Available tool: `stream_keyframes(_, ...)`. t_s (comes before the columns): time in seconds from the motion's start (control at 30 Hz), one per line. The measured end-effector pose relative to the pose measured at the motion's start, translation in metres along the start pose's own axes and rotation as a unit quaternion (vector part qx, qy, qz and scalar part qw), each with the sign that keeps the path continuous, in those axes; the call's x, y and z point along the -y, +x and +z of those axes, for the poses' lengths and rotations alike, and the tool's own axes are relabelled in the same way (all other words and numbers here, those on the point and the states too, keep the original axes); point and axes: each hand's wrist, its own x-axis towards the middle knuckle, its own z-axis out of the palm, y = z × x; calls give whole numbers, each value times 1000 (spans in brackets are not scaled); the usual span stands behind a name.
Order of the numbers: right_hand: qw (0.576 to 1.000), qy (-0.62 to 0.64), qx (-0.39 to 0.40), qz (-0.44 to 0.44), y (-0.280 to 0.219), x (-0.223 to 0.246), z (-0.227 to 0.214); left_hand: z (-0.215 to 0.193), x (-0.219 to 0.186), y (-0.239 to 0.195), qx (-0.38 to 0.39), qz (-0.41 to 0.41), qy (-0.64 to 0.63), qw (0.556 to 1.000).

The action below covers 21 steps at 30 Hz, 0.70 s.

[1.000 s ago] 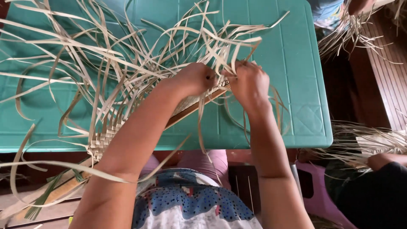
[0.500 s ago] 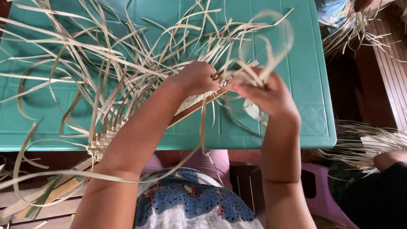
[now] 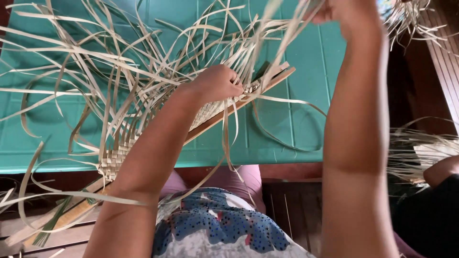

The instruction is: The person weaves dried palm fronds into a basket using a wooden frame. They interlace the fronds by hand, periodically adjusting the bundle and tightening the weave to form the basket structure.

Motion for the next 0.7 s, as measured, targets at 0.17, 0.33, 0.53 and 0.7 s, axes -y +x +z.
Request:
stream_keyframes(0.17,967,138,210,-48,-82,-56,65,12,27,21,-40,82,-42,995)
stream_keyframes(0.33,940,-129,229,-218,-206,-77,92,2,22,16,-20,68,-24,997)
stream_keyframes(0.53,906,-347,70,-233,-290,-38,49,5,25,21,-24,67,2,997)
stream_keyframes(0.7,910,-133,-170,-354,-216,-50,69,-7,2,-15,-17,52,28,998)
